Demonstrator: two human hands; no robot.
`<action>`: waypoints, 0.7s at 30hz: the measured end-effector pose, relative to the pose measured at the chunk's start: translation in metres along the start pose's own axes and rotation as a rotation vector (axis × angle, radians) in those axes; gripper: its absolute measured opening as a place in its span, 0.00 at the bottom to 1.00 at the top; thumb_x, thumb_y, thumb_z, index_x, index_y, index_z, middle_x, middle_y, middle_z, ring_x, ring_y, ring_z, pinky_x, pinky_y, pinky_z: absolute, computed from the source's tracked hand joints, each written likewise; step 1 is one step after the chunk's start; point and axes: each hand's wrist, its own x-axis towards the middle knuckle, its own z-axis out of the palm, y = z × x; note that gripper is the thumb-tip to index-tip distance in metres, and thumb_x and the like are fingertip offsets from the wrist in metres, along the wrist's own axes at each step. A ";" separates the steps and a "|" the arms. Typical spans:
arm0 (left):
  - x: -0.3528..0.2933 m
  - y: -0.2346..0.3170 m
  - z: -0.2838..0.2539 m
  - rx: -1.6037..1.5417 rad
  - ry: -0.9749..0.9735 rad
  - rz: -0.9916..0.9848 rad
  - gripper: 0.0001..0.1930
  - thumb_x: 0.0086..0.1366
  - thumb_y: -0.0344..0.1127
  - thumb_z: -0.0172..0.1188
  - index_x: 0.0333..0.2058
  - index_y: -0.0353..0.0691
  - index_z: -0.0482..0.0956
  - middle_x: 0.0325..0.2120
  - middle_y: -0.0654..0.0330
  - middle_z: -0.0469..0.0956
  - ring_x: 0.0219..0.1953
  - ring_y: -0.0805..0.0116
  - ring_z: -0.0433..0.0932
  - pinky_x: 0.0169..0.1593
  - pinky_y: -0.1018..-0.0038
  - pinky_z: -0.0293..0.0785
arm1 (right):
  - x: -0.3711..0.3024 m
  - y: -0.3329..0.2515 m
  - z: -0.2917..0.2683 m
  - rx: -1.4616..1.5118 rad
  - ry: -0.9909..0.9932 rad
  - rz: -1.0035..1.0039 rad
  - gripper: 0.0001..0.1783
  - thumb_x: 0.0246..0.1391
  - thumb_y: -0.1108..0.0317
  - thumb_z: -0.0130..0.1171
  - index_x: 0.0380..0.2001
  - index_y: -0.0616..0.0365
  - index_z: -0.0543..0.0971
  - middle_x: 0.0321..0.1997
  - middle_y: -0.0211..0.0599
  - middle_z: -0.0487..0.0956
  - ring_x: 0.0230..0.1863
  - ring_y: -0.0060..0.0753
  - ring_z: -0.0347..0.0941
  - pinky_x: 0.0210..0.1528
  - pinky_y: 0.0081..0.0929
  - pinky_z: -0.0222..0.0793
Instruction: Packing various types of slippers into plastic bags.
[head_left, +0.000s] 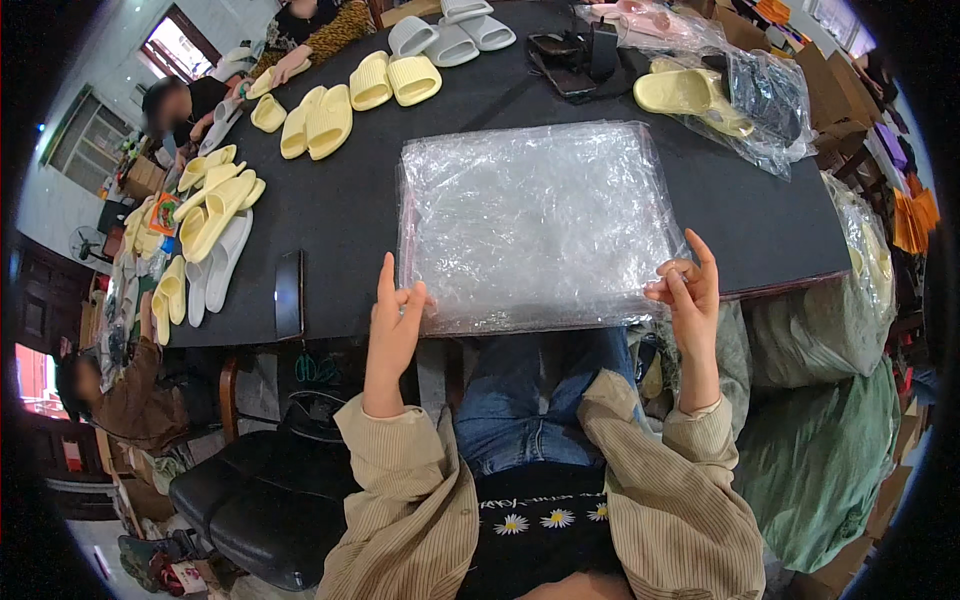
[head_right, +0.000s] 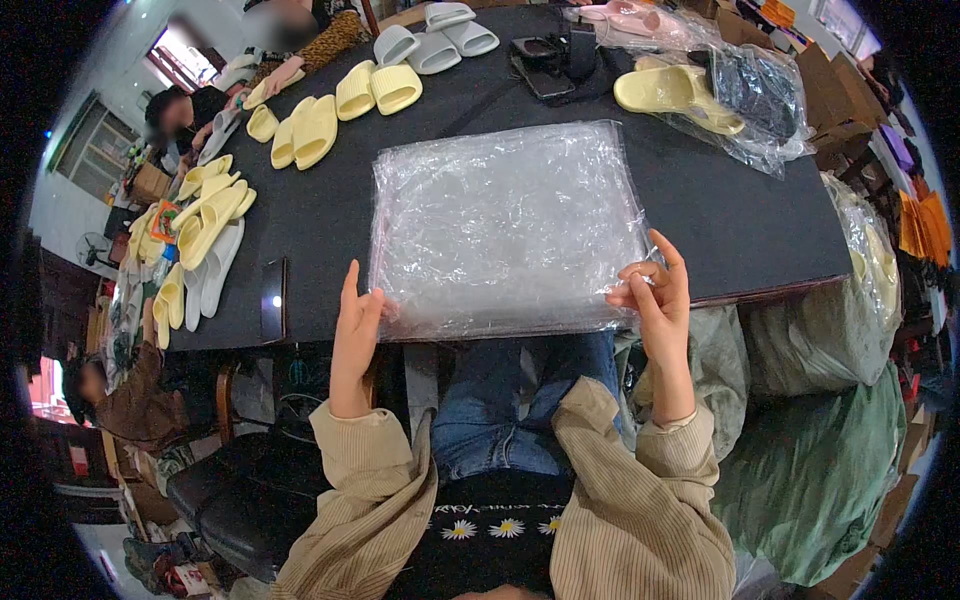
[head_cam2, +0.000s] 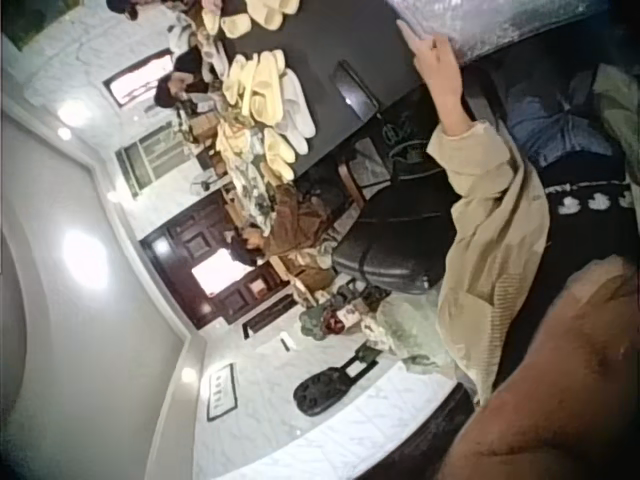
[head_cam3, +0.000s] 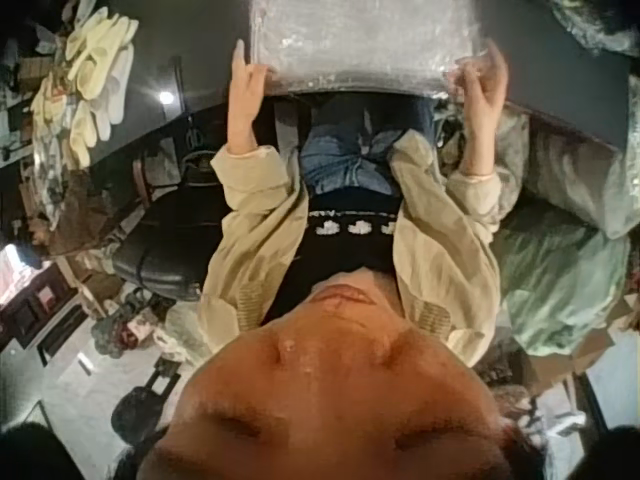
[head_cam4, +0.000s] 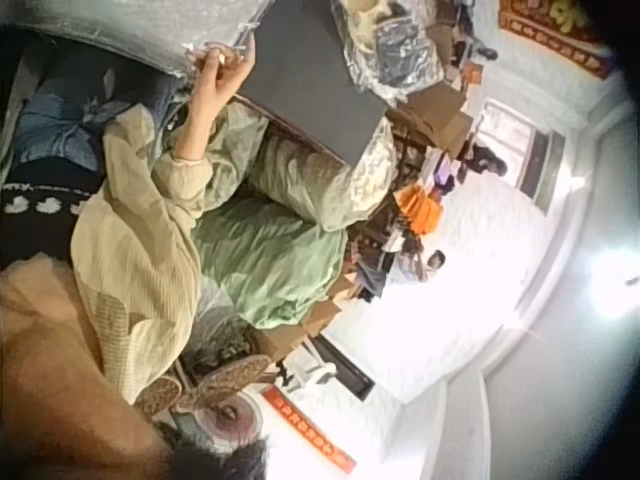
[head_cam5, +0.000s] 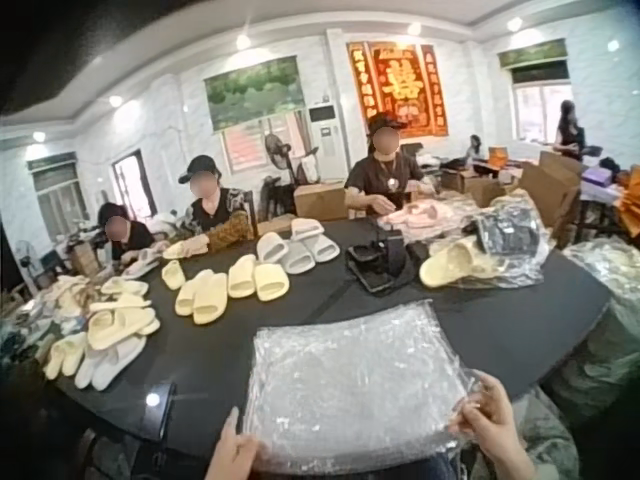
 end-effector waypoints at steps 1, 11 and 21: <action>-0.005 -0.001 0.004 -0.002 0.000 -0.007 0.33 0.70 0.36 0.54 0.67 0.31 0.50 0.24 0.58 0.78 0.29 0.72 0.76 0.39 0.74 0.71 | -0.001 0.004 0.001 0.052 0.010 0.004 0.29 0.64 0.78 0.47 0.66 0.57 0.57 0.39 0.36 0.76 0.35 0.26 0.79 0.39 0.23 0.80; -0.016 -0.001 -0.016 -0.495 0.185 -0.056 0.22 0.66 0.23 0.55 0.59 0.35 0.64 0.25 0.68 0.69 0.30 0.81 0.66 0.40 0.84 0.61 | -0.013 -0.005 -0.020 0.015 0.208 -0.050 0.27 0.65 0.74 0.48 0.66 0.58 0.58 0.44 0.39 0.77 0.29 0.20 0.76 0.31 0.17 0.74; 0.002 0.027 0.002 0.627 0.149 0.400 0.26 0.63 0.36 0.61 0.58 0.36 0.69 0.45 0.51 0.70 0.48 0.53 0.68 0.57 0.61 0.61 | -0.008 -0.020 0.016 -0.929 0.142 -0.278 0.60 0.36 0.57 0.77 0.69 0.58 0.54 0.45 0.35 0.77 0.29 0.28 0.71 0.42 0.27 0.67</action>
